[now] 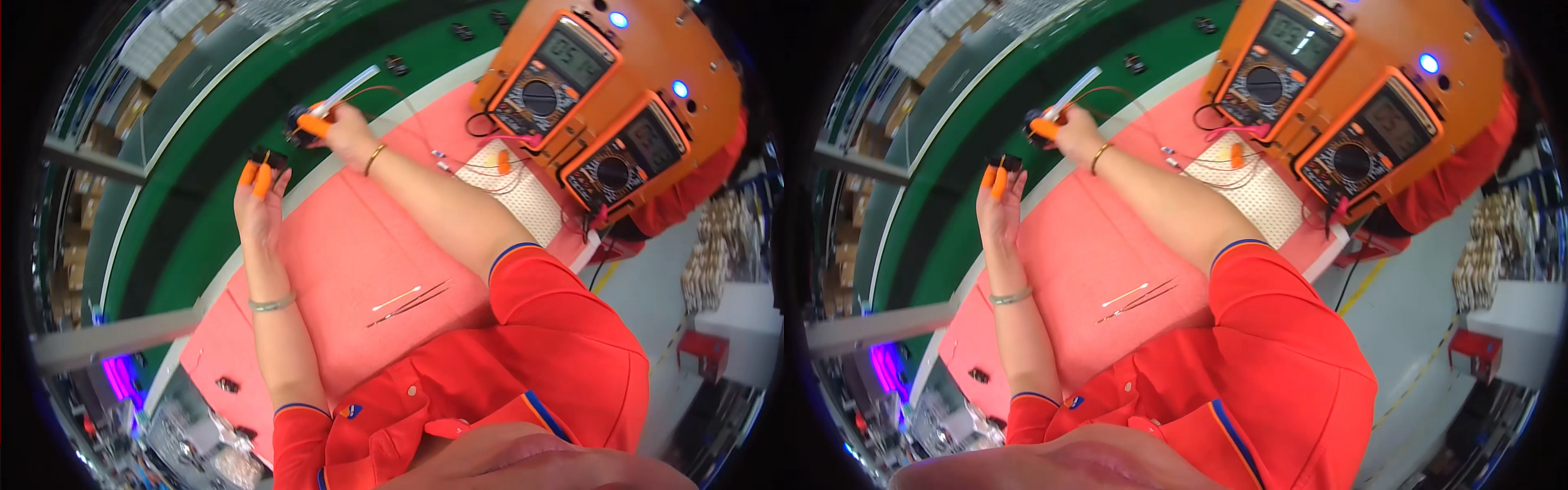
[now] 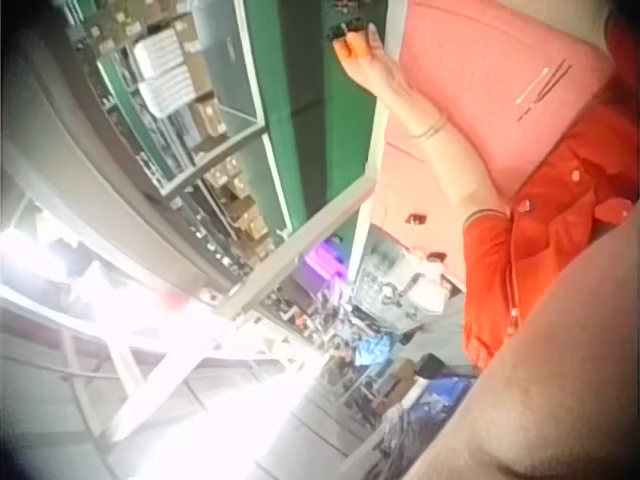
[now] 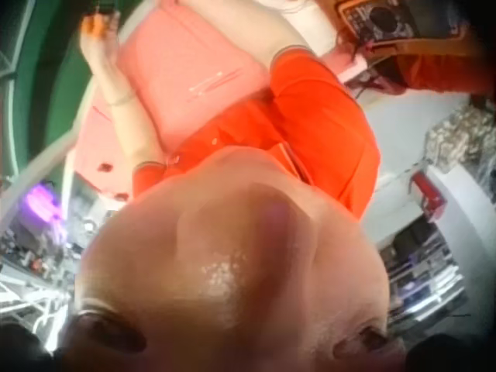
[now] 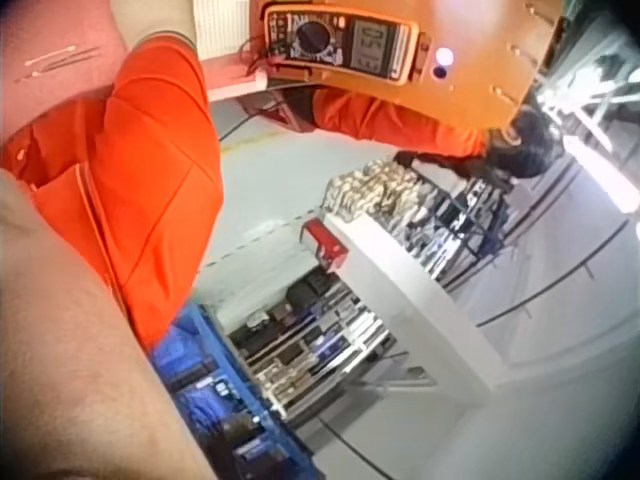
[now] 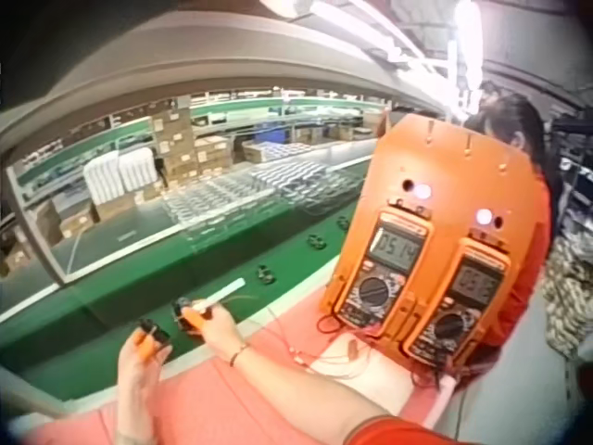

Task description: Test electrical properties of components using multimeter probes at an assembly station.

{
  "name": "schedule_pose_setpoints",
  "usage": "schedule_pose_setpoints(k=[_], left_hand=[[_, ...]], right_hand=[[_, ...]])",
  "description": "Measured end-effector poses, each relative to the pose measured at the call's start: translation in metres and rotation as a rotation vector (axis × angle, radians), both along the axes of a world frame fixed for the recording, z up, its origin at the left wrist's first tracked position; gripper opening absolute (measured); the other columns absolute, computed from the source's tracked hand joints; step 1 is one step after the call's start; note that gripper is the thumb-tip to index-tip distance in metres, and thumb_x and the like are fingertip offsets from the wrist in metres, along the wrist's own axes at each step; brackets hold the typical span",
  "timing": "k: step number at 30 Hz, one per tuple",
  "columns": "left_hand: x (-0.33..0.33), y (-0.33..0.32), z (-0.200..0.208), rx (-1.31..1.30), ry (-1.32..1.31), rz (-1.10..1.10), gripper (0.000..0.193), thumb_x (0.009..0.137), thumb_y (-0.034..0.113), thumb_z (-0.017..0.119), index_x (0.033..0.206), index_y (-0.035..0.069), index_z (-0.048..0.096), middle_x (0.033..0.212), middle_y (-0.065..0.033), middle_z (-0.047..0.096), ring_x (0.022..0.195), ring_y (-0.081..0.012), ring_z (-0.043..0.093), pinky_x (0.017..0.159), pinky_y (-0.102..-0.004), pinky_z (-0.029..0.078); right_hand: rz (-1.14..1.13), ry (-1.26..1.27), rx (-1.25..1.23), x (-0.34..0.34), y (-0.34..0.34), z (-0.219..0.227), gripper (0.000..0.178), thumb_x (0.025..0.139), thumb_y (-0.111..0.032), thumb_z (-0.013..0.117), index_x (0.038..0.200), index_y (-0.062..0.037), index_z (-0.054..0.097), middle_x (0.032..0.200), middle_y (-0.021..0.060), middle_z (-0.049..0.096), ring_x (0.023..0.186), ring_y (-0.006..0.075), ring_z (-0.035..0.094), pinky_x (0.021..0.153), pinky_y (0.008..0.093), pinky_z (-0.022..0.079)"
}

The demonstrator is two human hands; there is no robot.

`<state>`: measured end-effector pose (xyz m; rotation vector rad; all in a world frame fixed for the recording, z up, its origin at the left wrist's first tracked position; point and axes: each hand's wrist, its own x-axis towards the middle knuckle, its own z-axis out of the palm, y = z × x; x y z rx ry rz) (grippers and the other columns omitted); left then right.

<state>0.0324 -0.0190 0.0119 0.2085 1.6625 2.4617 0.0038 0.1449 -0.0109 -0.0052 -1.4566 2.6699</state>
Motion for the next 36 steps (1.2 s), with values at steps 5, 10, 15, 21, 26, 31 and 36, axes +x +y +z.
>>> schedule_pose_setpoints(k=[5, 10, 15, 21, 26, 31, 36], left_hand=[[0.006, 0.008, -0.011, 0.054, 0.003, -0.015, 0.025, 0.082, 0.004, 0.046, 0.106, -0.001, 0.044, 0.099, -0.0075, 0.051, 0.091, -0.0169, 0.050, 0.082, -0.0316, 0.042], [0.003, 0.002, -0.012, 0.111, 0.005, -0.041, 0.025, 0.082, 0.005, 0.047, 0.106, -0.001, 0.046, 0.100, -0.0071, 0.051, 0.093, -0.0169, 0.050, 0.082, -0.0317, 0.041], [0.012, 0.013, -0.010, 0.019, 0.010, 0.042, 0.028, 0.081, 0.006, 0.048, 0.108, -0.001, 0.046, 0.102, -0.0073, 0.051, 0.094, -0.0165, 0.049, 0.082, -0.0291, 0.040], [0.002, 0.006, -0.017, -0.018, -0.033, -0.031, 0.030, 0.080, 0.007, 0.050, 0.108, -0.002, 0.046, 0.104, -0.0074, 0.050, 0.093, -0.0159, 0.049, 0.084, -0.0284, 0.038], [-0.003, -0.004, -0.019, 0.105, -0.082, 0.010, 0.029, 0.080, 0.006, 0.050, 0.107, -0.002, 0.047, 0.103, -0.0078, 0.050, 0.091, -0.0161, 0.049, 0.084, -0.0277, 0.039], [0.000, -0.001, -0.017, 0.043, -0.123, 0.093, 0.029, 0.079, 0.003, 0.050, 0.107, -0.003, 0.047, 0.102, -0.0079, 0.050, 0.092, -0.0157, 0.049, 0.084, -0.0273, 0.039], [-0.004, 0.001, -0.020, -0.229, 0.048, 0.145, 0.029, 0.077, 0.000, 0.052, 0.106, -0.002, 0.048, 0.103, -0.0089, 0.050, 0.090, -0.0157, 0.051, 0.081, -0.0267, 0.042]], right_hand=[[0.029, 0.013, 0.120, 0.008, 0.000, -0.001, 0.024, 0.075, -0.008, 0.059, 0.094, -0.0008, 0.048, 0.085, 0.0069, 0.054, 0.074, 0.0130, 0.055, 0.061, 0.0254, 0.048], [0.063, 0.059, 0.150, 0.015, -0.005, 0.002, 0.025, 0.071, -0.008, 0.062, 0.090, -0.0002, 0.048, 0.077, 0.0055, 0.054, 0.068, 0.0109, 0.054, 0.057, 0.0230, 0.045], [0.048, 0.063, 0.268, 0.015, -0.010, 0.002, 0.024, 0.073, -0.010, 0.061, 0.091, -0.0008, 0.048, 0.081, 0.0064, 0.054, 0.071, 0.0111, 0.054, 0.059, 0.0236, 0.046], [0.090, 0.055, 0.484, 0.011, -0.013, -0.001, 0.019, 0.080, -0.015, 0.052, 0.093, -0.0009, 0.050, 0.084, 0.0069, 0.056, 0.072, 0.0114, 0.055, 0.061, 0.0249, 0.048], [0.106, 0.089, 0.301, 0.015, -0.011, 0.008, 0.019, 0.084, -0.014, 0.047, 0.098, -0.0016, 0.049, 0.085, 0.0052, 0.055, 0.075, 0.0123, 0.055, 0.064, 0.0256, 0.048], [0.159, 0.151, 0.424, 0.014, -0.019, -0.001, 0.022, 0.084, -0.017, 0.048, 0.100, -0.0016, 0.048, 0.089, 0.0059, 0.055, 0.080, 0.0134, 0.055, 0.067, 0.0261, 0.048], [0.104, 0.303, 0.465, 0.009, -0.012, -0.005, 0.024, 0.085, -0.016, 0.045, 0.104, -0.0011, 0.044, 0.093, 0.0091, 0.054, 0.079, 0.0172, 0.056, 0.067, 0.0271, 0.048]])
